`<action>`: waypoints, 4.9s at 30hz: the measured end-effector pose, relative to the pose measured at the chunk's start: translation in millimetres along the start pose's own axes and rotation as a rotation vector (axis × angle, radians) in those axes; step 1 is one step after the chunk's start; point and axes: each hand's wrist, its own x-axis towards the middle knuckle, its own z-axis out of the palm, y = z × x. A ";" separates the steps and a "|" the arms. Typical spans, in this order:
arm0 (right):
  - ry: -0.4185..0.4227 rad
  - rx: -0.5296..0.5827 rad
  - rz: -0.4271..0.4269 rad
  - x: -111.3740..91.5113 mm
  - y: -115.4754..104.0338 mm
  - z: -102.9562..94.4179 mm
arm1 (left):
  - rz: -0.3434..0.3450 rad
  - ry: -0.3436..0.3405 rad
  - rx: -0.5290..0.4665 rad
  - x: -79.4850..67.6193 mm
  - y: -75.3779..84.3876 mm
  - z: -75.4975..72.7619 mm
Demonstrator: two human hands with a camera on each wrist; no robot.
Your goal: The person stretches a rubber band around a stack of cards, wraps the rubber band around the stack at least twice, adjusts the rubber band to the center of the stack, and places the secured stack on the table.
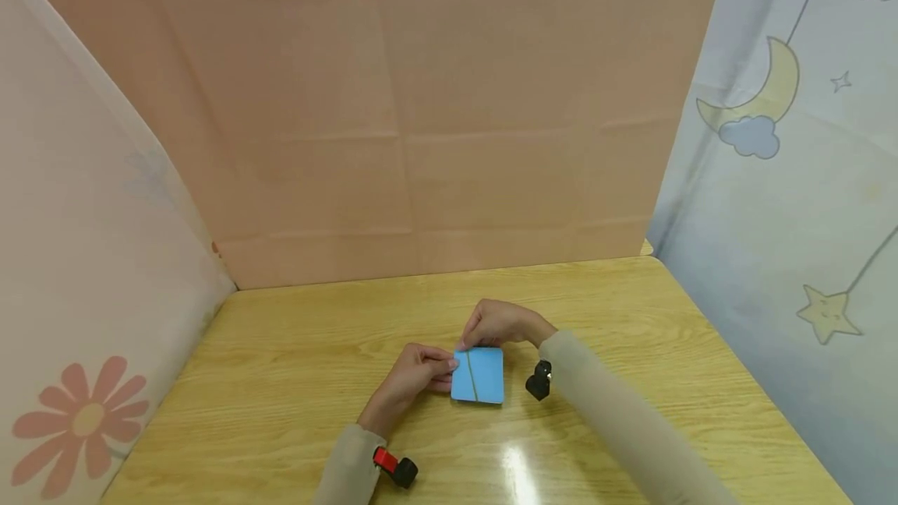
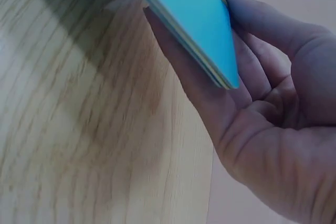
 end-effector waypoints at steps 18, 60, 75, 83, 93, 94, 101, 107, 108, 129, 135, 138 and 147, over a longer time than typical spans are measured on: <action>0.011 -0.065 -0.036 -11.7 1.7 -8.5 | 0.024 0.077 0.032 -13.2 12.6 2.2; 0.022 0.045 -0.130 -17.1 14.4 -7.5 | 0.047 0.059 0.048 -10.3 21.6 -3.0; 0.019 0.091 -0.120 -20.6 13.8 -8.9 | 0.041 0.053 0.050 -11.8 22.2 -6.3; 0.084 0.155 -0.122 -21.0 13.9 -1.6 | 0.047 0.063 0.032 -14.1 20.4 -7.8; 0.144 0.201 -0.108 -28.1 18.9 11.5 | 0.013 0.091 0.010 -15.9 15.0 -9.9; 0.153 0.200 -0.105 -30.0 19.6 13.0 | 0.010 0.093 0.008 -16.1 13.9 -10.5; 0.264 0.263 -0.097 -46.5 26.9 21.3 | 0.010 0.073 0.012 -14.8 12.3 -12.7; 0.348 0.369 -0.117 -63.7 35.3 28.7 | 0.034 0.073 -0.003 -11.5 16.0 -12.2; 0.350 0.382 -0.115 -66.2 37.8 30.4 | 0.030 0.071 -0.006 -11.5 16.0 -11.8; 0.400 0.513 -0.128 -67.4 52.7 45.4 | 0.028 0.039 0.024 -9.6 11.2 -10.1; 0.420 0.498 -0.104 -59.9 52.3 34.0 | 0.022 0.086 0.048 7.0 12.3 -9.5; 0.424 0.492 -0.094 -54.7 51.2 29.0 | 0.006 0.105 0.053 15.2 12.2 -11.2; 0.454 0.415 -0.029 -36.0 47.9 15.5 | 0.022 0.109 0.093 32.3 16.1 -17.9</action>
